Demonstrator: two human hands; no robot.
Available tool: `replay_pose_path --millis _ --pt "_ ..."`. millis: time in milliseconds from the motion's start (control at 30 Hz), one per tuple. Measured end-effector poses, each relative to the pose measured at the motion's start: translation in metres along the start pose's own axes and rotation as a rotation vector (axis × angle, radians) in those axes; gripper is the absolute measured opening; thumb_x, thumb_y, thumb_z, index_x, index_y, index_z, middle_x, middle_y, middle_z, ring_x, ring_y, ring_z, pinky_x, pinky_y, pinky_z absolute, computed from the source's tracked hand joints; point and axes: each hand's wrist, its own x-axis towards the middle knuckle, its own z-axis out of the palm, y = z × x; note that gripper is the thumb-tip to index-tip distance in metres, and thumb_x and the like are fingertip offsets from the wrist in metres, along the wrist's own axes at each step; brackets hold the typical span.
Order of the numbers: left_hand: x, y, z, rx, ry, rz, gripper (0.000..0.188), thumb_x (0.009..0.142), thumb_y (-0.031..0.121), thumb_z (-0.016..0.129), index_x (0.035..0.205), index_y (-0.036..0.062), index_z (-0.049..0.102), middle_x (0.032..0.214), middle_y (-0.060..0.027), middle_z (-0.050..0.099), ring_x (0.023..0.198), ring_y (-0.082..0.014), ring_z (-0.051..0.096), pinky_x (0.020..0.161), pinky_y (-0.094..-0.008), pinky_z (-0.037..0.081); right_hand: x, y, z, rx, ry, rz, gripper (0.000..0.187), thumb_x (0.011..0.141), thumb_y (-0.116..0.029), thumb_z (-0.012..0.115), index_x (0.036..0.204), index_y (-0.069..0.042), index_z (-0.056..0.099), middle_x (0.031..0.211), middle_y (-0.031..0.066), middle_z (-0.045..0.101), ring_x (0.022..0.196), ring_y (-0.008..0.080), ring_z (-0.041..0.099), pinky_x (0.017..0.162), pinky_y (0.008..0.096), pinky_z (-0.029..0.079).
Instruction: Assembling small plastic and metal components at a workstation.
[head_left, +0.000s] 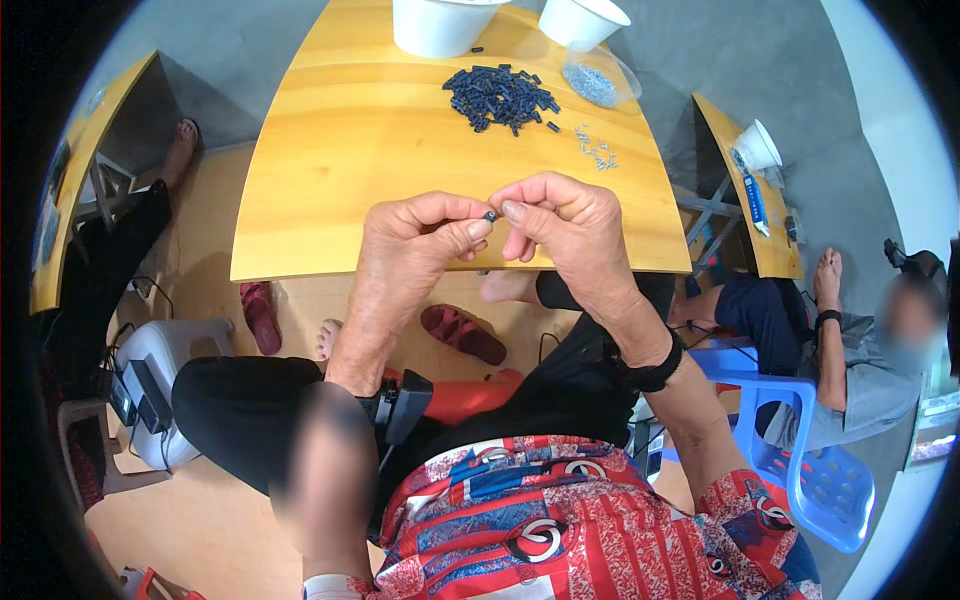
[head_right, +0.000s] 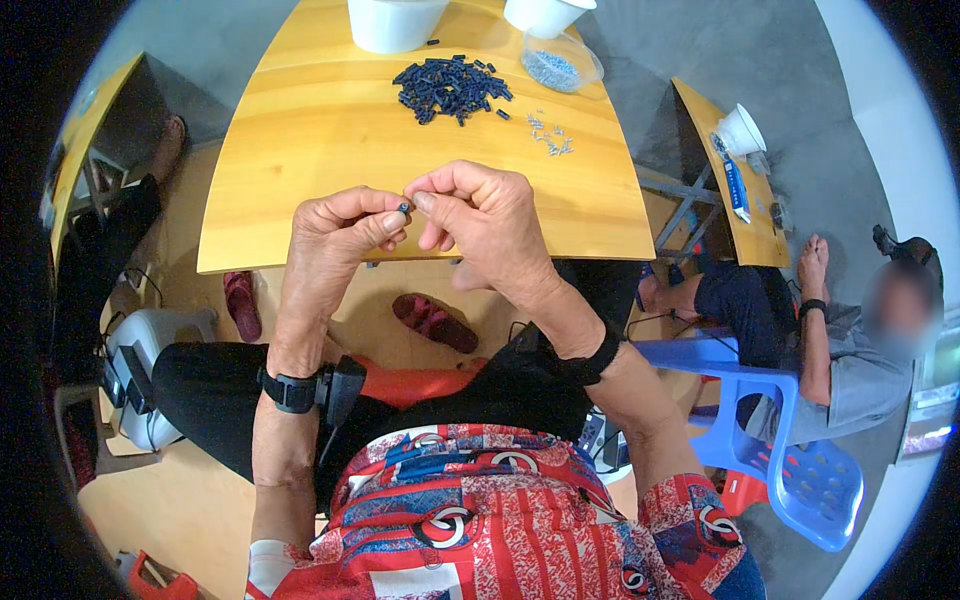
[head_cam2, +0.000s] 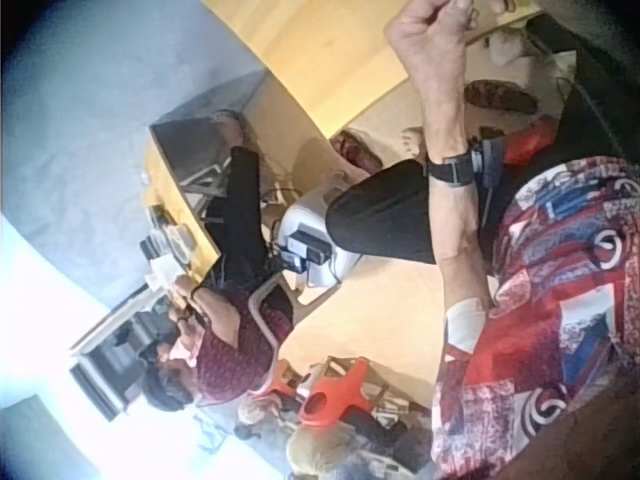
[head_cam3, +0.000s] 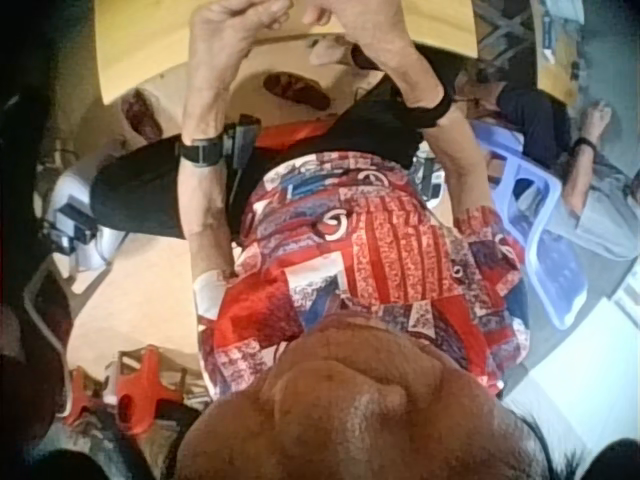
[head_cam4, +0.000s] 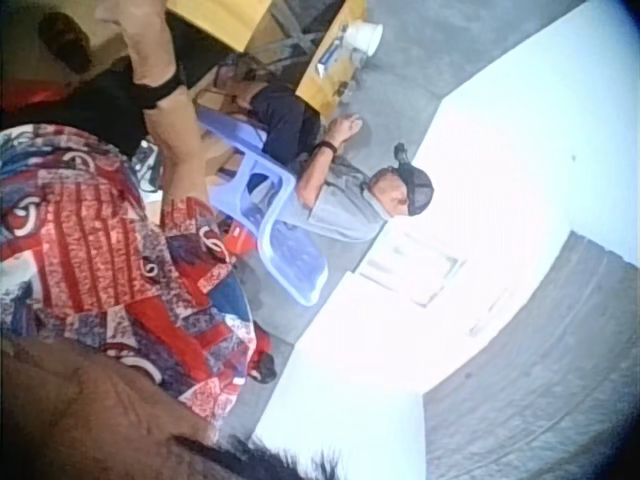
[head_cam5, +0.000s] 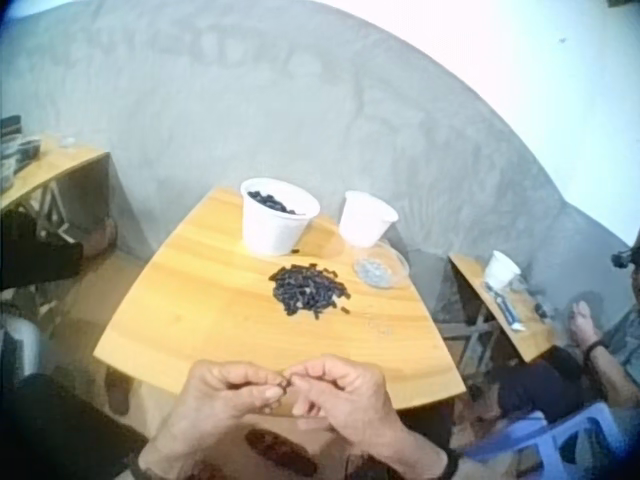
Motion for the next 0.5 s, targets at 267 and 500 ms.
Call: replay_pose_path --millis 267,500 --pt "-0.0023 0.0006 0.0047 0.114 0.013 0.054 0.009 0.082 0.002 0.069 0.090 0.0003 0.071 0.078 -0.0038 0.067 0.067 -0.0070 0.059 0.059 -0.0213 0.049 0.0017 -0.0001 -0.0022 -0.081 -0.022 -0.008 0.009 0.087 -0.003 0.061 0.088 0.003 0.067 0.073 0.0059 0.066 0.059 0.0083 0.062 0.051 0.0211 0.049" --pt "-0.0028 0.0014 0.0061 0.152 0.018 0.045 0.008 0.081 0.007 0.070 0.089 0.0037 0.072 0.072 -0.0003 0.066 0.063 -0.0055 0.058 0.056 -0.0185 0.046 0.0020 -0.0026 -0.0054 -0.012 -0.049 0.068 0.010 0.086 -0.003 0.061 0.089 0.004 0.067 0.074 0.0061 0.067 0.060 0.0087 0.063 0.052 0.0213 0.050"
